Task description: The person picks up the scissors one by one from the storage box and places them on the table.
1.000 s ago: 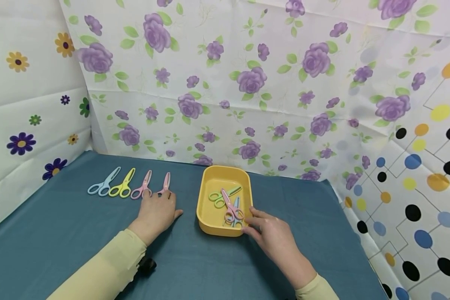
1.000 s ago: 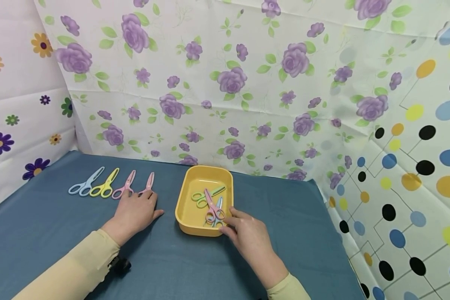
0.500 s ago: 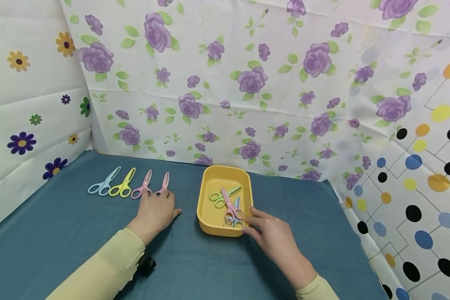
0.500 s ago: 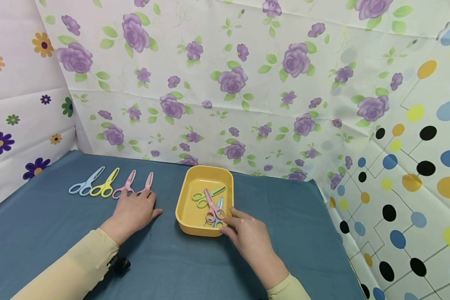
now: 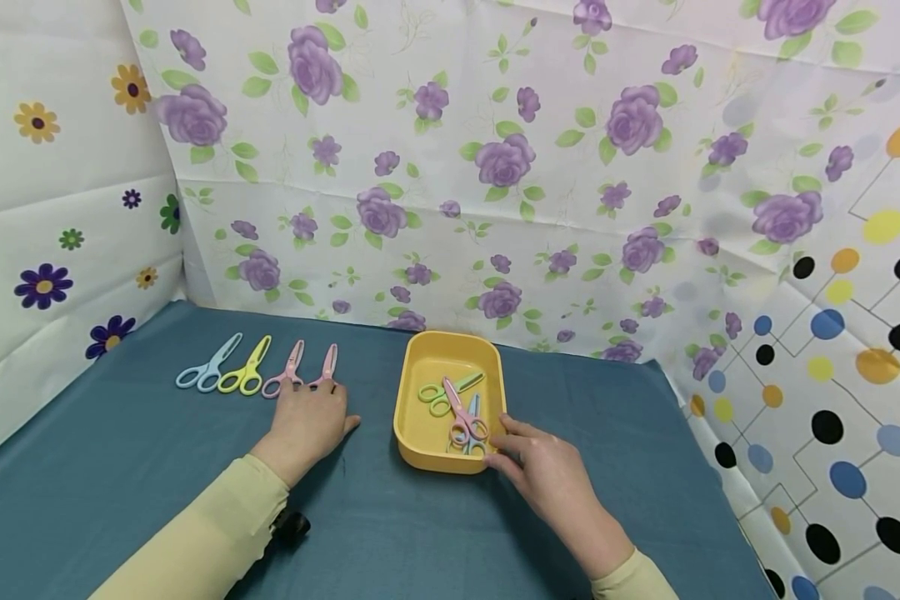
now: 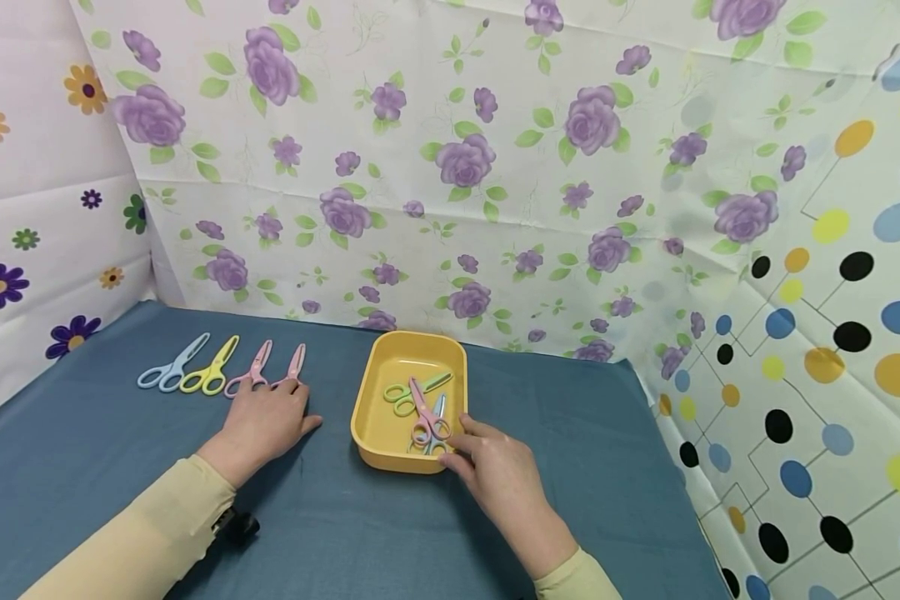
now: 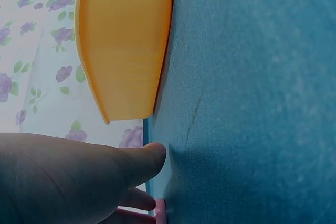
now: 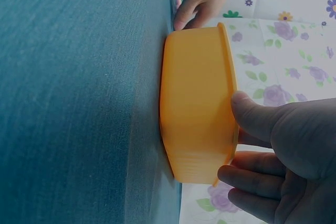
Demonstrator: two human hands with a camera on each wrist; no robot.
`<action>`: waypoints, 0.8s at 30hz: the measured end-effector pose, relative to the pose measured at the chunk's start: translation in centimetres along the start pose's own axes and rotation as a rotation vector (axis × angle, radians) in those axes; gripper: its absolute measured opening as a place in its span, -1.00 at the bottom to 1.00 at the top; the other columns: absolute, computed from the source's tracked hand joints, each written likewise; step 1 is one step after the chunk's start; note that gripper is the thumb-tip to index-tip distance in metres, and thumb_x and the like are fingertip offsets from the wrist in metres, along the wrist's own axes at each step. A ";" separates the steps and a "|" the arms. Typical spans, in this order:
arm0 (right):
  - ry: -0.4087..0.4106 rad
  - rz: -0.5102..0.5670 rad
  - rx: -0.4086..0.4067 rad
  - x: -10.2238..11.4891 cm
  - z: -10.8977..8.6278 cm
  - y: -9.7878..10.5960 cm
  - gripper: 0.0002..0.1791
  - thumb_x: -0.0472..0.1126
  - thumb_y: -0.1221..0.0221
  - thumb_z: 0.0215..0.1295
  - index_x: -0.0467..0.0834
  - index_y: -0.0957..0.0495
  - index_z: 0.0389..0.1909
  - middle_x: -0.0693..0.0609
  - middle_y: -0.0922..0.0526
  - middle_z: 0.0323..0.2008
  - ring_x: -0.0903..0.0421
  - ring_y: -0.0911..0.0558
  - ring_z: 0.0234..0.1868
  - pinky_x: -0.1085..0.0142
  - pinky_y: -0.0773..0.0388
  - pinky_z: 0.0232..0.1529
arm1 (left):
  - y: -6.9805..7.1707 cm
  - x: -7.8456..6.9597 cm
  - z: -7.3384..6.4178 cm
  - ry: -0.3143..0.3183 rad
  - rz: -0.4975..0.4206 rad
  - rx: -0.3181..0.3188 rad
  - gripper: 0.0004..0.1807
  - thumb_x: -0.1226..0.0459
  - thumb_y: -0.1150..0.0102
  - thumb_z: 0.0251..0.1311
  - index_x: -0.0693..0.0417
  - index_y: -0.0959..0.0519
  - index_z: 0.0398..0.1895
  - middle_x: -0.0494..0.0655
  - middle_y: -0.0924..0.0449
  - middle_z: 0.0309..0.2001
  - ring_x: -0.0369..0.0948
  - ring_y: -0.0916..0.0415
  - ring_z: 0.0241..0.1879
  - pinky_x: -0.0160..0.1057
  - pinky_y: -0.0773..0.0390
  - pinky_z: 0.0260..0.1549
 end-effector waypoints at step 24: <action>-0.001 0.016 0.000 -0.1 -0.1 0.1 -0.62 0.05 -0.53 0.33 -0.06 -0.88 0.06 -0.12 -0.70 0.35 -0.11 -0.77 0.25 -0.13 -0.75 0.08 | 2.4 -0.5 -0.4 -0.026 -0.032 -0.176 -0.37 -0.08 -0.44 0.47 0.28 -0.66 0.27 0.26 -0.72 0.10 0.24 -0.73 0.07 0.50 -0.45 0.29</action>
Point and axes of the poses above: each hand's wrist, its own z-axis towards the middle knuckle, its own y-axis out of the back of the hand, x = y × z, the point moved 7 cm from there along z, towards the middle knuckle
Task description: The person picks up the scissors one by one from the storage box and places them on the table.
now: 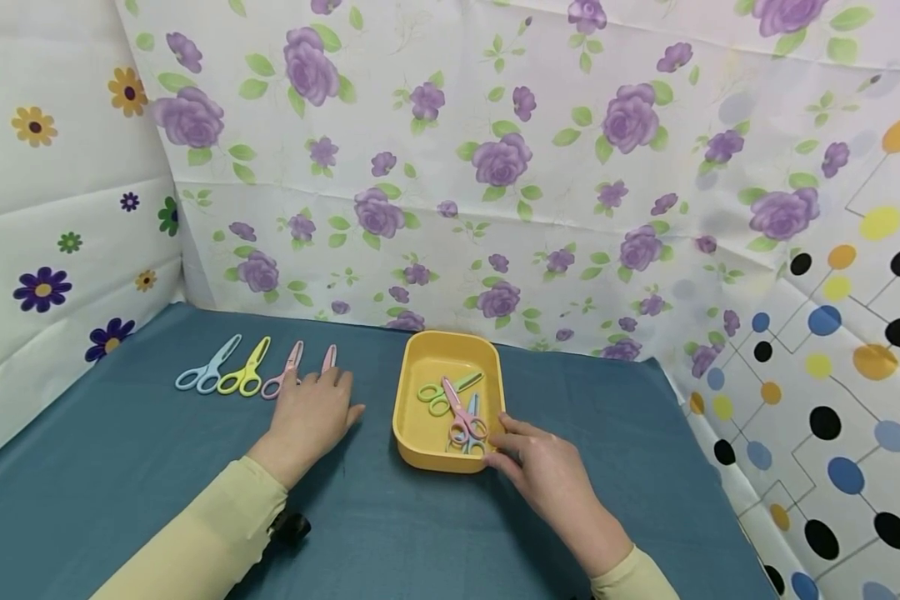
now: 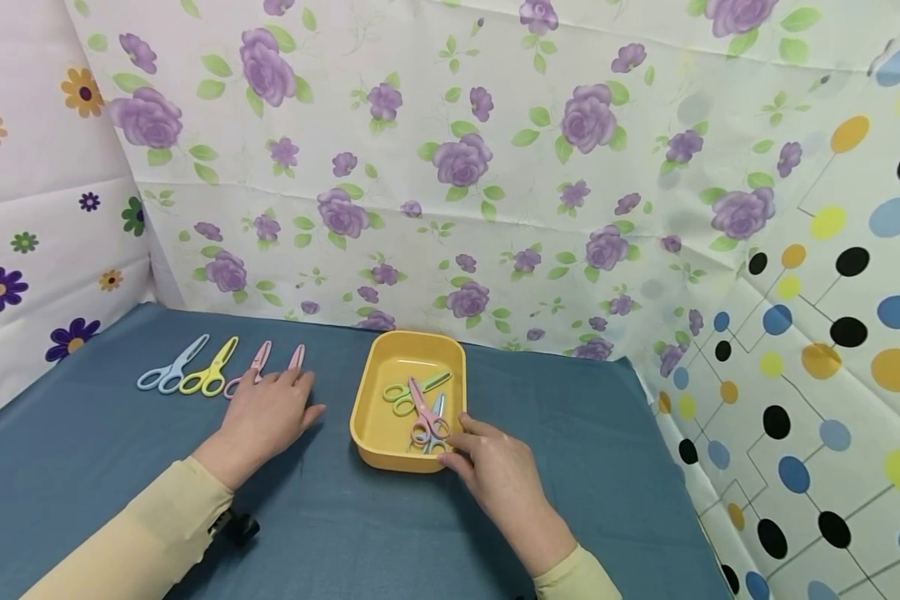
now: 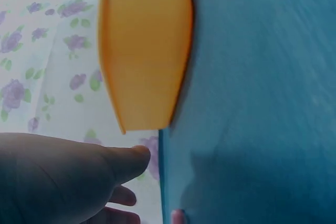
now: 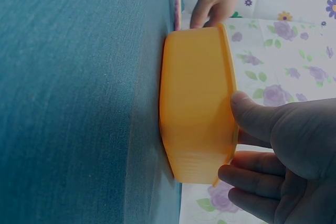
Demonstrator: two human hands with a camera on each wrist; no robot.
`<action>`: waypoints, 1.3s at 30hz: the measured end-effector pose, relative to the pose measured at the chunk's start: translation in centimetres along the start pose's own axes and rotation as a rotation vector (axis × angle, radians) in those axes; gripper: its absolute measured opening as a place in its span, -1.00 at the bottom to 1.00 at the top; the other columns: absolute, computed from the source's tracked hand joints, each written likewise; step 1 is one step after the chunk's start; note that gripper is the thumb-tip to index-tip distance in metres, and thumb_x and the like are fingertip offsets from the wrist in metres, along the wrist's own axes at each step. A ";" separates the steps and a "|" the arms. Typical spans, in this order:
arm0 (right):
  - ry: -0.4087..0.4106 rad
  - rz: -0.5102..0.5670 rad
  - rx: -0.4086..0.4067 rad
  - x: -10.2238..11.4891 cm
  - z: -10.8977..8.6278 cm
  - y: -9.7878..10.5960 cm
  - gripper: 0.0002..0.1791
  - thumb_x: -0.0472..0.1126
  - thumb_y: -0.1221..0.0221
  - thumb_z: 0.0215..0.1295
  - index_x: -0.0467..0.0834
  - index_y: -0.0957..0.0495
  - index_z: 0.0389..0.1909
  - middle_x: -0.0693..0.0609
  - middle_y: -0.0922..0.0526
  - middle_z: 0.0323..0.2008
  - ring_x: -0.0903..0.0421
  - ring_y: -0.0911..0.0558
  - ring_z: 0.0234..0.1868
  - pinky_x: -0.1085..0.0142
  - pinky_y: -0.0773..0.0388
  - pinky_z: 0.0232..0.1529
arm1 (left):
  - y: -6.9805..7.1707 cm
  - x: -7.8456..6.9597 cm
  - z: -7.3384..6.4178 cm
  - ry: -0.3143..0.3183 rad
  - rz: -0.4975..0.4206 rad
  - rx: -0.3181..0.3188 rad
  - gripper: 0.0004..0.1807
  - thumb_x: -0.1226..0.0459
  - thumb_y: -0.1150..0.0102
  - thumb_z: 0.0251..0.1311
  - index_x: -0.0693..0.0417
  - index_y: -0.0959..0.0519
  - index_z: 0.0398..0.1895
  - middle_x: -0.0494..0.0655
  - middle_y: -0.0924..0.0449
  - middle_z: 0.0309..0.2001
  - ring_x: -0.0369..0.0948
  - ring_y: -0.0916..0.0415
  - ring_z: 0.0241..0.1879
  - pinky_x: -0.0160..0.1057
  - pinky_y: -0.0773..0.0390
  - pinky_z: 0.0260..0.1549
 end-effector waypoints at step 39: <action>0.007 0.003 -0.004 0.0 0.0 0.1 -0.63 0.03 -0.51 0.35 -0.08 -0.88 0.06 -0.13 -0.71 0.34 -0.11 -0.79 0.20 -0.09 -0.76 0.06 | 4.0 -11.5 0.8 -0.321 -0.115 -0.005 -0.42 -0.08 -0.28 0.60 -0.05 -0.60 0.52 0.02 -0.57 0.46 0.04 -0.54 0.43 0.28 -0.41 0.43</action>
Point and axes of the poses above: each hand's wrist, its own z-axis towards the middle knuckle, its own y-axis out of the back of the hand, x = y × z, the point moved 7 cm from there along z, towards the middle knuckle
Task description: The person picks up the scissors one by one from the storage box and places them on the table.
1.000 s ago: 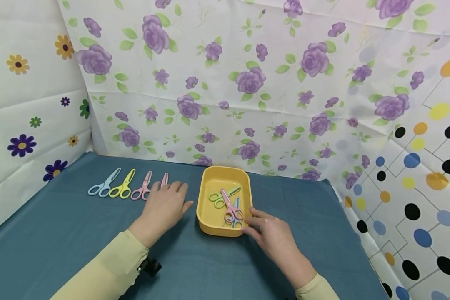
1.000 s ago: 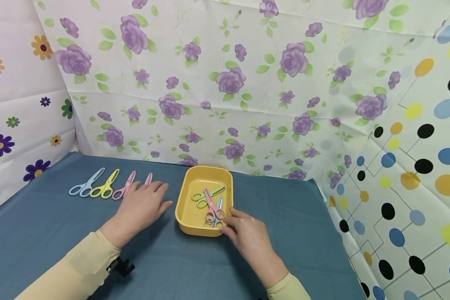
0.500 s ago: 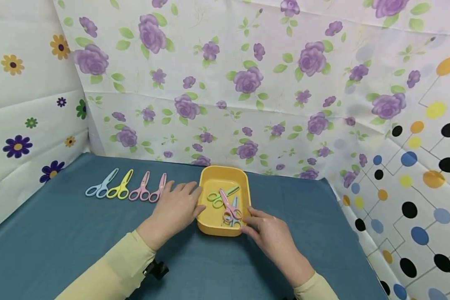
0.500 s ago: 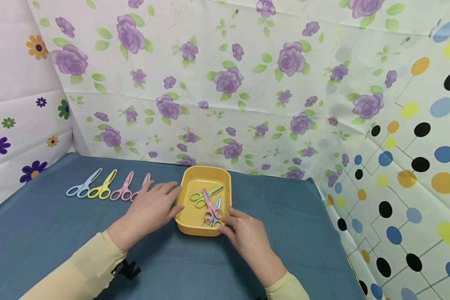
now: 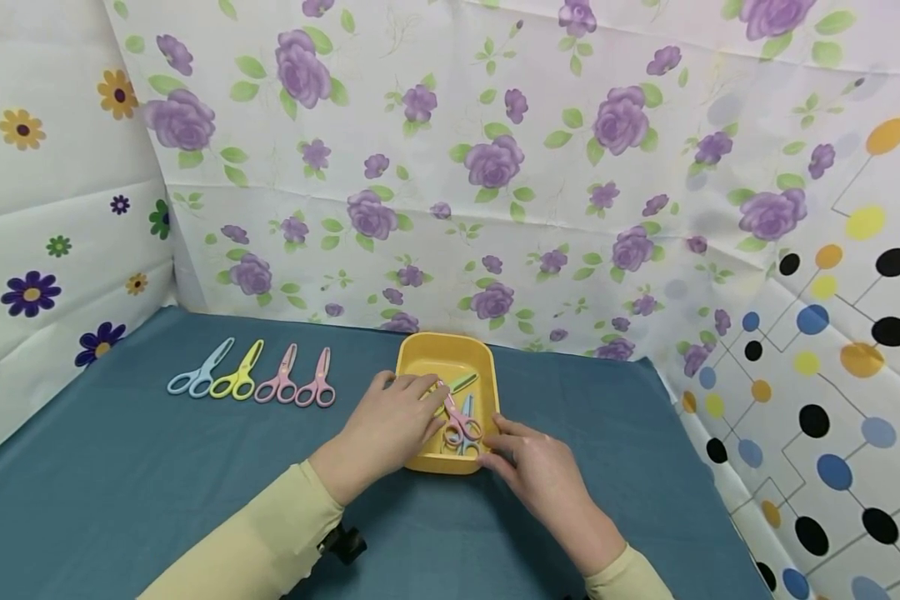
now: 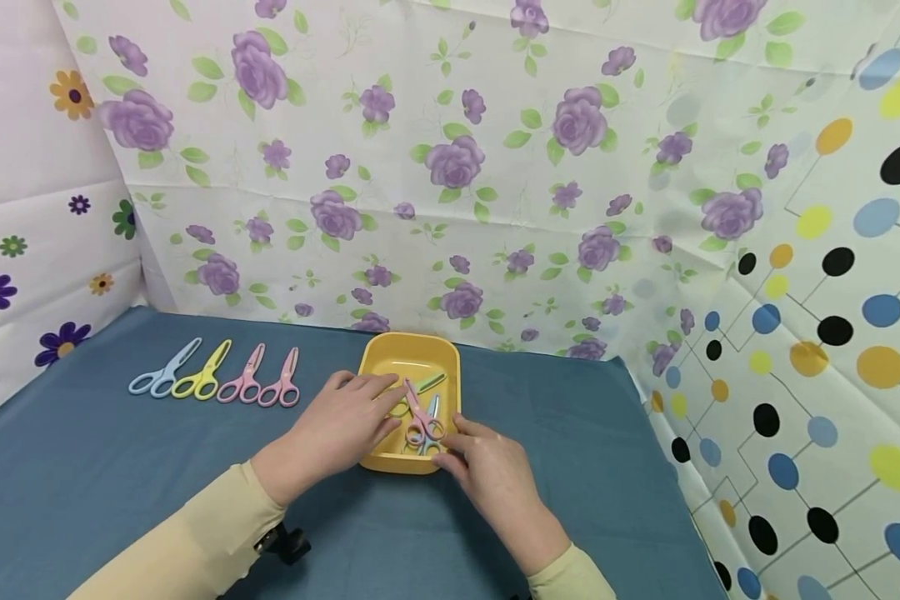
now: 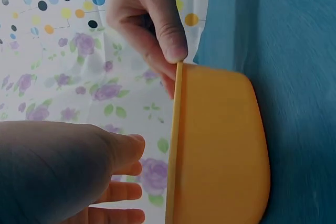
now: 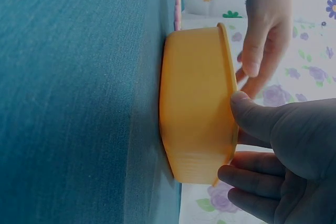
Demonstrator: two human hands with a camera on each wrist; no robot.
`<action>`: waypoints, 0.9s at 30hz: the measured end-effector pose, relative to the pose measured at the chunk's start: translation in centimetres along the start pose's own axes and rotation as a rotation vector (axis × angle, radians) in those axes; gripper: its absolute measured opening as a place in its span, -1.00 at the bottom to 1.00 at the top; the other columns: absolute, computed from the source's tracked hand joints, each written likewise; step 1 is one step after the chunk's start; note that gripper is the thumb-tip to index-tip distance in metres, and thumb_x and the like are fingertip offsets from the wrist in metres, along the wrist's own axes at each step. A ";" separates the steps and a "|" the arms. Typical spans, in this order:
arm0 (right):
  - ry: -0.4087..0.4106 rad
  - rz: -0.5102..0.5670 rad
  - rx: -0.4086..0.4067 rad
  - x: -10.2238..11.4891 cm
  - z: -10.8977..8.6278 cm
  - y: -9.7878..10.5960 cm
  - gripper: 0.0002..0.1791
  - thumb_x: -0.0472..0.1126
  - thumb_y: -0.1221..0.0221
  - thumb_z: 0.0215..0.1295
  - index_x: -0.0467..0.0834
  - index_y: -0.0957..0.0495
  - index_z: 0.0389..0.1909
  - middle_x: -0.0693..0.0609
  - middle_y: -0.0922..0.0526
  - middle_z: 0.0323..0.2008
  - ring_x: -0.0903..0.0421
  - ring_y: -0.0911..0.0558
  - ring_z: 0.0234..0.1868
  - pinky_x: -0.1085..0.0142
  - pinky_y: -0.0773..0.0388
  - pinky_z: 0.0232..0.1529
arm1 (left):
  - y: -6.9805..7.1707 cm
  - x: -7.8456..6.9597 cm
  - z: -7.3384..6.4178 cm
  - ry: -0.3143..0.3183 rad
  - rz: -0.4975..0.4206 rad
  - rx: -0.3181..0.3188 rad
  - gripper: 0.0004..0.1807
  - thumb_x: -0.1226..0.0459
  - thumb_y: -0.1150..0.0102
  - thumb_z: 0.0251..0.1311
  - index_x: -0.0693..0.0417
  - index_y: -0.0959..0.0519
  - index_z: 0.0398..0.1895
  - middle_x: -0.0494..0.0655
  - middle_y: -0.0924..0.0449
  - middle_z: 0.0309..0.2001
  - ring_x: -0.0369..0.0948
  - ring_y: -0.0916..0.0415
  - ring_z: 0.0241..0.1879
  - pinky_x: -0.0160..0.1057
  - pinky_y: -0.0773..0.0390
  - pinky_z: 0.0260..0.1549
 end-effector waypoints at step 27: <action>0.041 -0.017 -0.034 0.1 -0.1 0.0 -0.67 0.03 -0.51 0.36 -0.07 -0.90 0.01 -0.12 -0.73 0.31 -0.08 -0.81 0.13 -0.05 -0.79 -0.05 | -3.2 -2.2 3.0 -0.138 -0.131 0.031 -0.66 -0.05 -0.26 0.62 -0.13 -0.82 0.18 -0.11 -0.79 0.09 -0.06 -0.75 -0.02 0.12 -0.70 0.02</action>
Point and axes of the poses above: each hand's wrist, its own z-axis towards the middle knuckle, its own y-axis out of the back of the hand, x = y × z, the point moved 7 cm from there along z, towards the middle knuckle
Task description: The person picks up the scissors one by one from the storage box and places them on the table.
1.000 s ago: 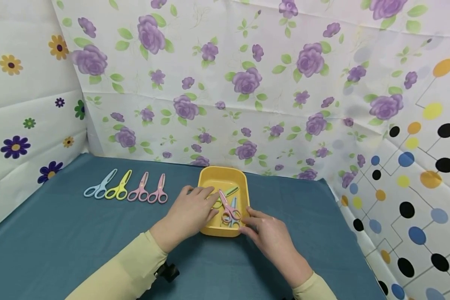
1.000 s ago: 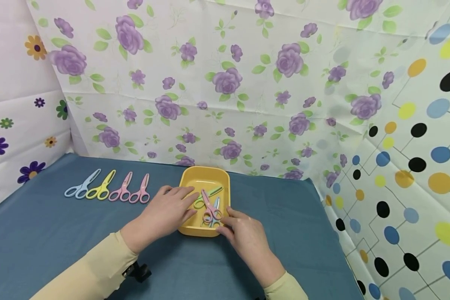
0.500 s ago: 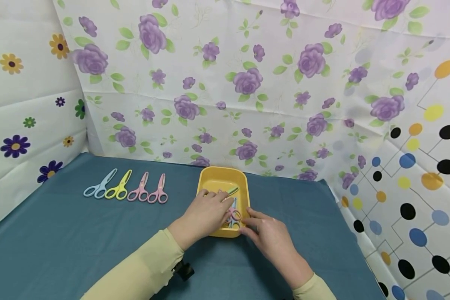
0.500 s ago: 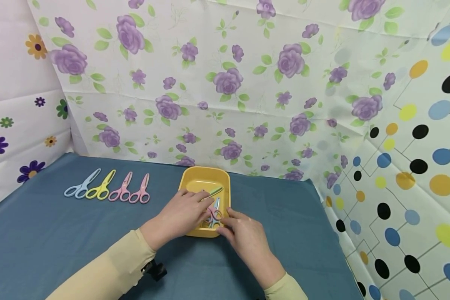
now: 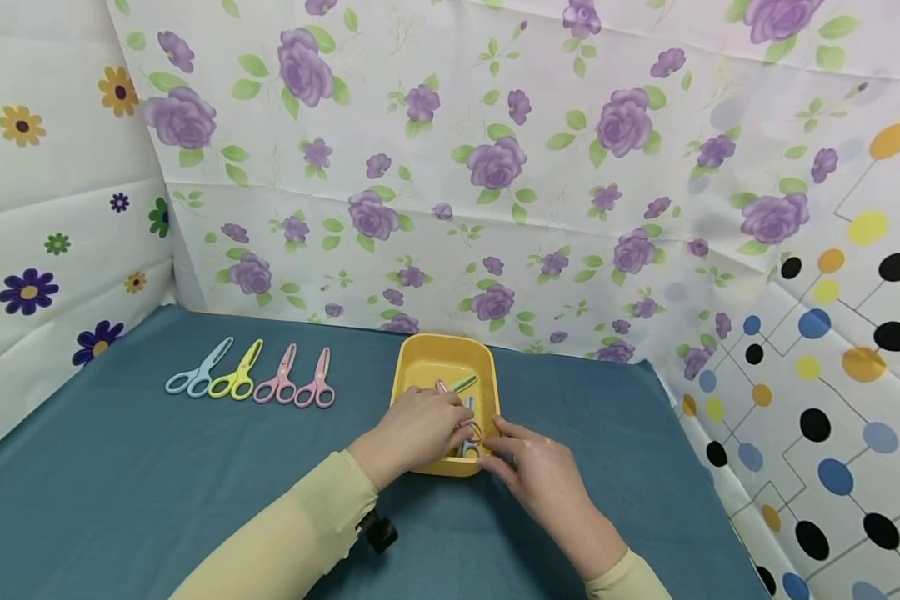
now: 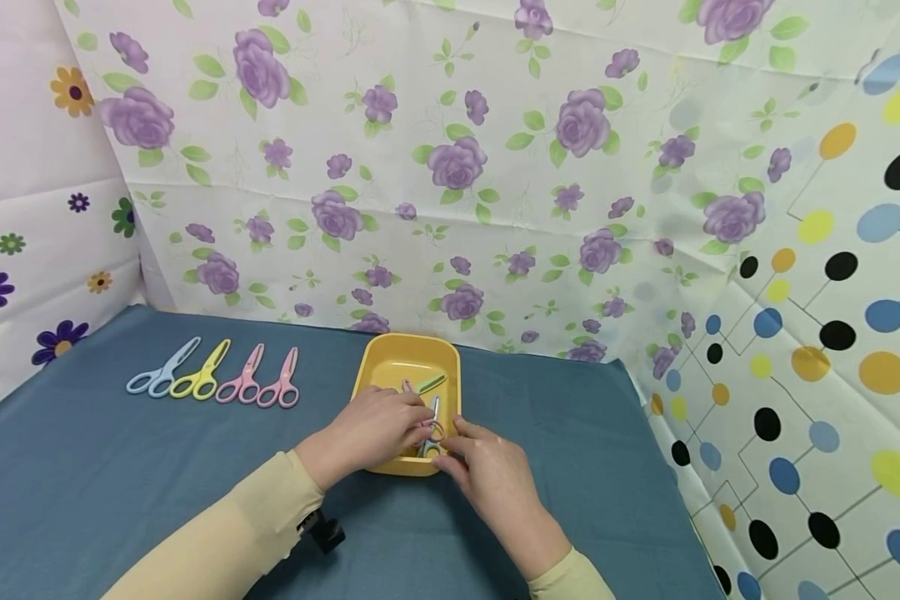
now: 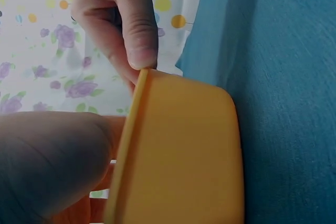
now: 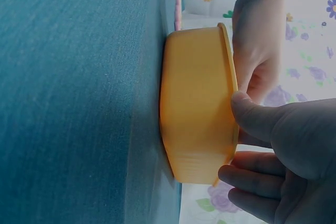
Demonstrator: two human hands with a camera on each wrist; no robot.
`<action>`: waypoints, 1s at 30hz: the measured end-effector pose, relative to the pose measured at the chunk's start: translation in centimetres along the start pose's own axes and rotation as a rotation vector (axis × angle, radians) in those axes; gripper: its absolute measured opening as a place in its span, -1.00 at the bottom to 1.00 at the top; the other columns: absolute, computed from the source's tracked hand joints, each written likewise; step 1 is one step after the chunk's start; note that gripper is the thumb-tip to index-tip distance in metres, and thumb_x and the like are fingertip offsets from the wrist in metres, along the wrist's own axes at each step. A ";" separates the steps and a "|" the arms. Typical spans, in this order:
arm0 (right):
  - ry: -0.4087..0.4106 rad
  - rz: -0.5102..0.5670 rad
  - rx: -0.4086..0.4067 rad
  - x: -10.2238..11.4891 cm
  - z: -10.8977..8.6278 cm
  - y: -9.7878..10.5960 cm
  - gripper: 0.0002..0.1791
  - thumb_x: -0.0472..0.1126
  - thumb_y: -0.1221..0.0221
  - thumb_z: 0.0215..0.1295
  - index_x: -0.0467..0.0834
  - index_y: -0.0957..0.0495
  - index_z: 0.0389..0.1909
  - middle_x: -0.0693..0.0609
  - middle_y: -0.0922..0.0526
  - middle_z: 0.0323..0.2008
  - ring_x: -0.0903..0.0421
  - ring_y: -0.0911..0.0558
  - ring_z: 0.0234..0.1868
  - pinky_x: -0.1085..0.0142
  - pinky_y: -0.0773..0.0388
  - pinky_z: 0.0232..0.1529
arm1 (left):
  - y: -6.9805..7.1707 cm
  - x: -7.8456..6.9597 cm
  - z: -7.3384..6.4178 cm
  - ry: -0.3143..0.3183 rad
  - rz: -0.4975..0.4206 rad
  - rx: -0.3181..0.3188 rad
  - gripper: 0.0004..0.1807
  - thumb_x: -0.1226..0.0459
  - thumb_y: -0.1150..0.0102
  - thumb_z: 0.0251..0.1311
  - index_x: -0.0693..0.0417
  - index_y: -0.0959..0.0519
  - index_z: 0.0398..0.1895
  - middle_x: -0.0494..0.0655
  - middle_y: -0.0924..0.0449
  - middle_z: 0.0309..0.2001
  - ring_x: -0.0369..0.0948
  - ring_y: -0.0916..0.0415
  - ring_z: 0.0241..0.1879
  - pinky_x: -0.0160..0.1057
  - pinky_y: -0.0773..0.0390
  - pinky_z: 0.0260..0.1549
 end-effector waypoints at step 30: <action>0.005 0.020 -0.004 0.0 0.1 0.0 -0.65 0.03 -0.52 0.34 -0.07 -0.89 0.03 -0.15 -0.72 0.32 -0.12 -0.81 0.14 -0.08 -0.79 -0.04 | -2.2 1.1 0.1 0.042 -0.078 0.192 -0.50 -0.20 0.09 0.74 -0.33 -0.75 0.37 -0.10 -0.68 0.20 -0.10 -0.64 -0.07 0.07 -0.61 0.06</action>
Point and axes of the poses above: each hand's wrist, its own z-axis towards the middle knuckle, its own y-axis out of the back of the hand, x = y × z, the point moved 7 cm from there along z, towards the middle knuckle
